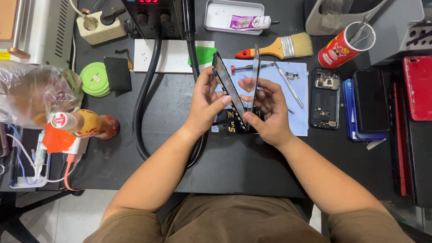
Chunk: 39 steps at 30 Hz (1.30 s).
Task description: The person applies adhesive to the edges of a smartphone screen frame, then aligns and presses the screen onto the phone body. They then use a screwdriver to tighten screws on the internal components.
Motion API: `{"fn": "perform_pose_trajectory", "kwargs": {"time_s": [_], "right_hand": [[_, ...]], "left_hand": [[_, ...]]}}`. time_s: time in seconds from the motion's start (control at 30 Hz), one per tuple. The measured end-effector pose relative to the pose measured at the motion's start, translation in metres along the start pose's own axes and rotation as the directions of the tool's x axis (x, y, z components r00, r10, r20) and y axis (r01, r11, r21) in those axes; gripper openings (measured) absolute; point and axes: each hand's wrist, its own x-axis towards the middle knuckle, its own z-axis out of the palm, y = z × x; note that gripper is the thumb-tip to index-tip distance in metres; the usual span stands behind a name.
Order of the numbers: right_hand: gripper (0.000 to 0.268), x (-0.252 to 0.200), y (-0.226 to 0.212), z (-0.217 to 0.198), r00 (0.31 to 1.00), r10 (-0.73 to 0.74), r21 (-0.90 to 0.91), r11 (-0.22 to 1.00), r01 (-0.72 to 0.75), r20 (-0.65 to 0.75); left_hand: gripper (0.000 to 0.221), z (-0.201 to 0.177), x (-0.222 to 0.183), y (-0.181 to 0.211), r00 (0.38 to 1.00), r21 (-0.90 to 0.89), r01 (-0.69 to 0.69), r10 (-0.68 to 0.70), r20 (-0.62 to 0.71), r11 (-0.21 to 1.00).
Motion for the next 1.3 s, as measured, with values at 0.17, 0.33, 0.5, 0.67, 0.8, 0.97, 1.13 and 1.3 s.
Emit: {"fn": "perform_pose_trajectory", "kwargs": {"time_s": [0.17, 0.33, 0.5, 0.67, 0.8, 0.97, 1.13, 1.3], "right_hand": [[0.066, 0.000, 0.000, -0.001, 0.999, 0.007, -0.017, 1.000, -0.006, 0.035], [0.067, 0.001, 0.002, -0.004, 0.998, 0.022, -0.006, 1.000, -0.022, 0.057], [0.067, 0.001, -0.001, -0.007, 0.998, 0.032, -0.049, 0.998, -0.030, 0.061], [0.067, 0.003, -0.004, -0.010, 0.996, 0.033, -0.035, 0.999, -0.030, 0.084], [0.066, 0.003, -0.004, -0.010, 0.994, 0.042, -0.033, 0.999, -0.039, 0.099], [0.066, 0.003, -0.005, -0.011, 0.990, 0.109, -0.108, 0.989, -0.099, 0.090], [0.063, 0.004, -0.007, -0.011, 0.990, 0.088, -0.038, 0.996, -0.084, 0.115], [0.065, 0.003, -0.008, -0.012, 0.989, 0.069, -0.113, 0.992, -0.055, 0.127]], "left_hand": [[0.071, 0.000, -0.002, 0.000, 1.000, -0.016, 0.020, -0.020, 0.014, 1.000], [0.072, 0.000, -0.001, 0.000, 0.999, -0.010, 0.031, -0.031, 0.014, 0.999], [0.074, -0.001, -0.002, -0.002, 0.999, -0.001, 0.035, -0.035, 0.002, 0.999], [0.076, 0.000, -0.003, -0.002, 0.999, -0.005, 0.051, -0.051, 0.000, 0.999], [0.077, -0.001, -0.004, -0.002, 0.998, -0.025, 0.063, -0.063, 0.007, 0.998], [0.079, 0.002, -0.005, -0.007, 0.997, -0.068, 0.070, -0.069, 0.025, 0.995], [0.077, 0.001, -0.006, -0.004, 0.998, -0.021, 0.057, -0.057, 0.001, 0.998], [0.073, 0.002, -0.004, -0.003, 0.999, -0.019, 0.033, -0.033, -0.001, 0.999]]}}
